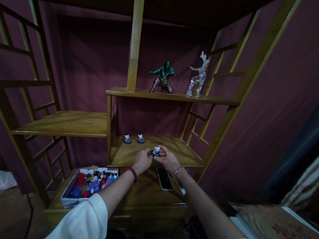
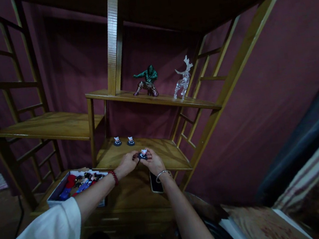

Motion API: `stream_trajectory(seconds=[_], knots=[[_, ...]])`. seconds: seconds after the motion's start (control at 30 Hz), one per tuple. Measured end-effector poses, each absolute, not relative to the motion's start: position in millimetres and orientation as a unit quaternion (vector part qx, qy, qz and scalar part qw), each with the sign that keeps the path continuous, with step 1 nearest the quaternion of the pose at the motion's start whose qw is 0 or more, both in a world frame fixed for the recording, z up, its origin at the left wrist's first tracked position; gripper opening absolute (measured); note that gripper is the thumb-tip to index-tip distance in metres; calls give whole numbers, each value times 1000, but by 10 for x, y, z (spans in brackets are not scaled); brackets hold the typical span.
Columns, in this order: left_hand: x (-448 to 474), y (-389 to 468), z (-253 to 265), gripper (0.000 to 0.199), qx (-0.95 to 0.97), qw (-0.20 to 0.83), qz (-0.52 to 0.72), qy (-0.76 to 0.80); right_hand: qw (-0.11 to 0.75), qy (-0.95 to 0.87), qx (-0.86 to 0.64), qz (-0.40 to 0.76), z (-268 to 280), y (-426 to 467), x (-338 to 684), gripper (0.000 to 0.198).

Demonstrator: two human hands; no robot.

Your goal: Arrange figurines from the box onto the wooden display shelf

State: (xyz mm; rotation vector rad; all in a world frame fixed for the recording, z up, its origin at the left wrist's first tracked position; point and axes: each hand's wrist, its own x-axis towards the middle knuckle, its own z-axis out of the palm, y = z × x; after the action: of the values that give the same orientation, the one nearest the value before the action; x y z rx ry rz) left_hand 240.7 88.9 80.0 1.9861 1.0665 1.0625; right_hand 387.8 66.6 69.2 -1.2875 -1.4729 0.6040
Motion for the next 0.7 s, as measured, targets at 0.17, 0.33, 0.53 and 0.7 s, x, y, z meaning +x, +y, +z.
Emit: stream_trajectory(seconds=[0.17, 0.33, 0.53, 0.7], knots=[[2447, 925, 861, 40, 824, 220, 338, 398, 527, -603, -556, 223, 663, 799, 3995, 50], [2508, 972, 895, 52, 853, 198, 280, 394, 543, -587, -559, 221, 628, 945, 4107, 54], [2614, 1037, 889, 55, 867, 177, 253, 392, 556, -579, -558, 212, 597, 1107, 4222, 54], [2695, 1095, 886, 54, 880, 147, 249, 377, 541, -573, -589, 179, 584, 1243, 4320, 55]])
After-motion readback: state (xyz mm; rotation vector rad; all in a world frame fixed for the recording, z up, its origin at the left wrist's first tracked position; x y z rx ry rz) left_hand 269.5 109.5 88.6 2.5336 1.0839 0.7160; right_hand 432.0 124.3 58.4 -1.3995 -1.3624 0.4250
